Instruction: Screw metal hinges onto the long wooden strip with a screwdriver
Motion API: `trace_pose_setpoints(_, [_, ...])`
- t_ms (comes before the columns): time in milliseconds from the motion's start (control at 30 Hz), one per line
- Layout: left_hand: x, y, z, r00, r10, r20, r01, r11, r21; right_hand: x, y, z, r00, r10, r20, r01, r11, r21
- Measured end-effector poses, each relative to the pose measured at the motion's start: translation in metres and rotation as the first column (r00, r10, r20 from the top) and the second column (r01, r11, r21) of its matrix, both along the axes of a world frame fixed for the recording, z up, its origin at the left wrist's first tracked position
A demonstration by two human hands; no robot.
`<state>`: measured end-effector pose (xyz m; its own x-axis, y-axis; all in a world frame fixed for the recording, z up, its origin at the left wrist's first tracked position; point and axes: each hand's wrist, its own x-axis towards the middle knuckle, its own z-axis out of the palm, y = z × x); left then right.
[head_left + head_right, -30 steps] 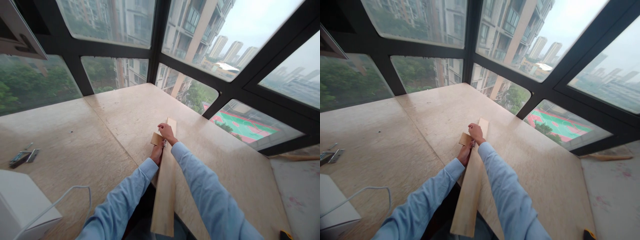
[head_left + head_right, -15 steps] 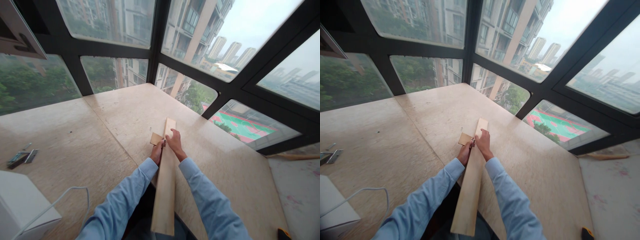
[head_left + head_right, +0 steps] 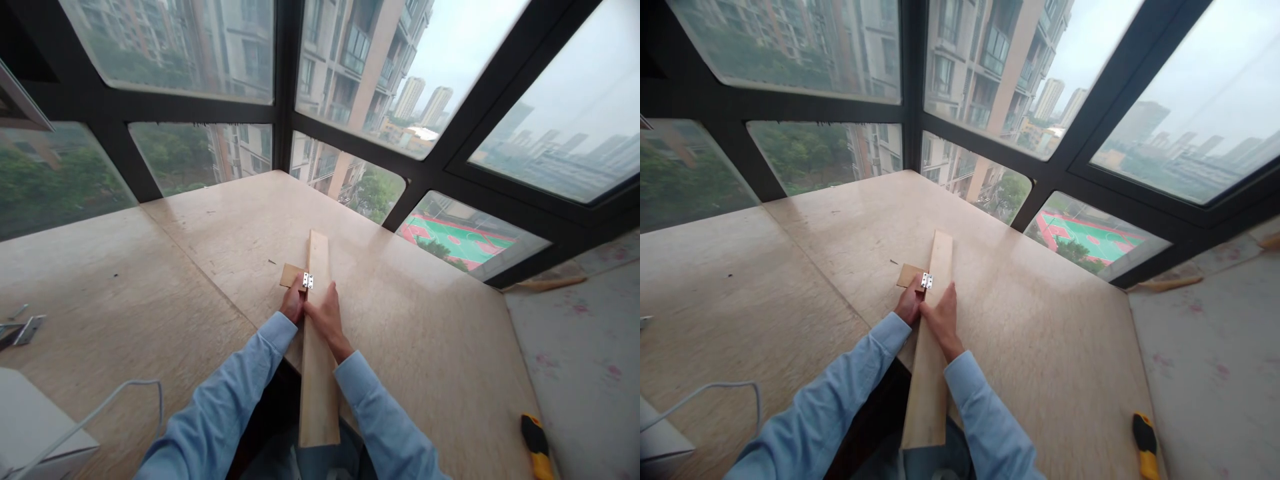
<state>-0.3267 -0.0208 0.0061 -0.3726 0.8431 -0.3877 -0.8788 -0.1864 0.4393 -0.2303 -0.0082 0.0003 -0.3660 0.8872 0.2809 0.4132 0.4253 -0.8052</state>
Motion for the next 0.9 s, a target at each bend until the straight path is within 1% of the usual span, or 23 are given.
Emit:
trace_pose_setpoints(100, [0.001,-0.002,0.004,1.000,0.002,-0.005,-0.002,0.999,0.039,0.001,-0.003,0.005,0.997,-0.066,-0.045,0.063,0.997,-0.050])
trace_pose_setpoints(200, [0.001,-0.002,0.005,0.999,0.015,-0.034,-0.013,0.999,0.042,0.002,-0.006,0.010,0.995,-0.094,-0.046,0.089,0.992,-0.088])
trace_pose_setpoints(433, [0.002,0.000,0.004,0.981,0.089,-0.170,-0.097,0.995,-0.034,0.005,-0.010,0.020,0.994,-0.111,-0.015,0.107,0.979,-0.171])
trace_pose_setpoints(667, [0.000,0.001,0.006,0.960,0.092,-0.266,-0.126,0.986,-0.113,0.002,-0.011,0.023,0.990,-0.138,-0.016,0.132,0.969,-0.208])
trace_pose_setpoints(767, [-0.009,-0.002,0.008,0.936,0.039,-0.349,-0.110,0.977,-0.185,0.001,-0.012,0.023,0.988,-0.149,-0.043,0.136,0.967,-0.215])
trace_pose_setpoints(900, [-0.025,-0.007,0.012,0.877,-0.103,-0.470,-0.066,0.942,-0.328,-0.001,-0.013,0.020,0.987,-0.157,-0.044,0.144,0.967,-0.212])
